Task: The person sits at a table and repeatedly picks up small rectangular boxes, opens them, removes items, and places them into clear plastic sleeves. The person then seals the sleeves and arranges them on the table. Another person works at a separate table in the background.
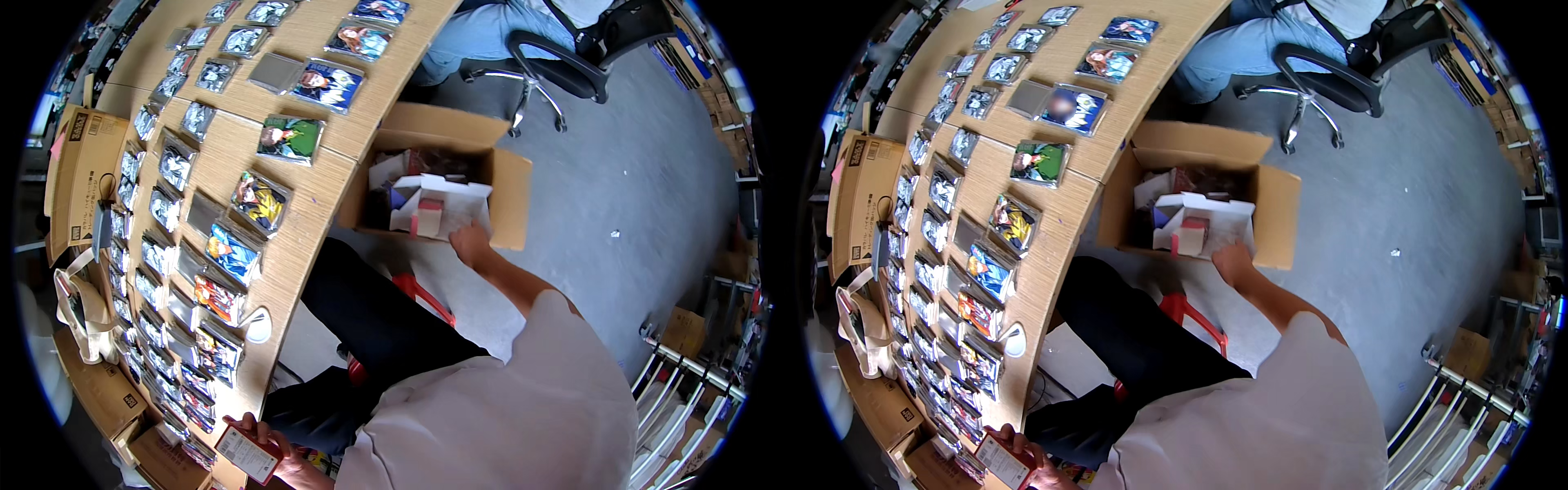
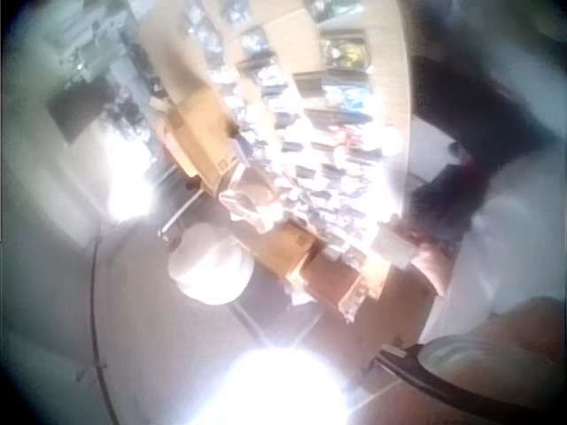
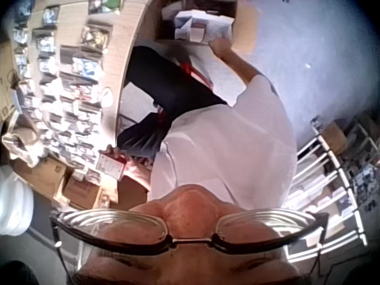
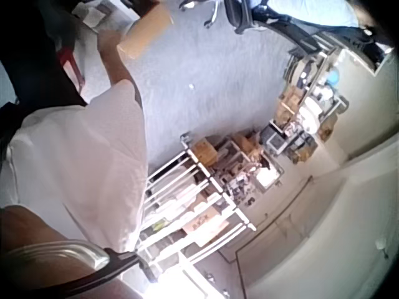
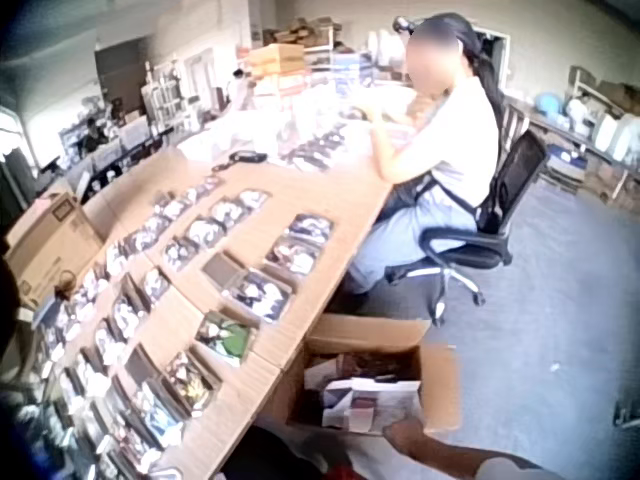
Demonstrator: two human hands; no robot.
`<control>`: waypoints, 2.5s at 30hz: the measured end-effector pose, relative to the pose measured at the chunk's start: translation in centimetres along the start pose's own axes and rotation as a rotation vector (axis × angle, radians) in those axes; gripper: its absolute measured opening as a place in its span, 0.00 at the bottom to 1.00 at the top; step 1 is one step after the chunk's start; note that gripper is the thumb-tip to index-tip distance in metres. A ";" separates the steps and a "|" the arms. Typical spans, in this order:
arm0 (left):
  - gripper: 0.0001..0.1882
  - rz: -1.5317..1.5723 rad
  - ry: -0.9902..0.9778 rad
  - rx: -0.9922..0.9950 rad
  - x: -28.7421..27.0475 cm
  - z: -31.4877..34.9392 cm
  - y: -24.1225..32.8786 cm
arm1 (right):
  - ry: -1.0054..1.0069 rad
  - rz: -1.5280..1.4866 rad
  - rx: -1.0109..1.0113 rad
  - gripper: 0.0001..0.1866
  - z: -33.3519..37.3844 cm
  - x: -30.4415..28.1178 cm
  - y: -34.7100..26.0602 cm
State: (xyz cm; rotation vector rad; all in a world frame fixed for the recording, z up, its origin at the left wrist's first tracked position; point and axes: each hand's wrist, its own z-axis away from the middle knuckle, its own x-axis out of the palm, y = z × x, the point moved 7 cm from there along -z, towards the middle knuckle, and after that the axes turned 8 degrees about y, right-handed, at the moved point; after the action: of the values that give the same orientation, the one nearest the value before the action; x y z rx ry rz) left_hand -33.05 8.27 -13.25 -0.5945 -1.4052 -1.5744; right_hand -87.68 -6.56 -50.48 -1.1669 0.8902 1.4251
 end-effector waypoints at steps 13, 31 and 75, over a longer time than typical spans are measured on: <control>0.34 -0.029 -0.147 0.013 -0.1 -0.7 2.5 | 0.632 -0.843 0.306 0.05 9.9 -18.0 2.2; 0.36 -0.028 -0.012 0.247 -3.5 4.1 6.5 | 0.104 -0.883 0.484 0.36 -1.4 -6.6 14.4; 0.30 -1.026 1.331 1.035 -9.2 8.2 11.5 | 0.349 -0.252 0.519 0.25 4.7 -15.6 10.5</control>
State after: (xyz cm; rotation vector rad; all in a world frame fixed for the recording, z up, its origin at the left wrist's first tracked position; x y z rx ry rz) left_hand -20.60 19.64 -13.14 1.7032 -1.1153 -1.1043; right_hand -99.12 -7.98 -34.92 -1.0885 1.2185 0.7317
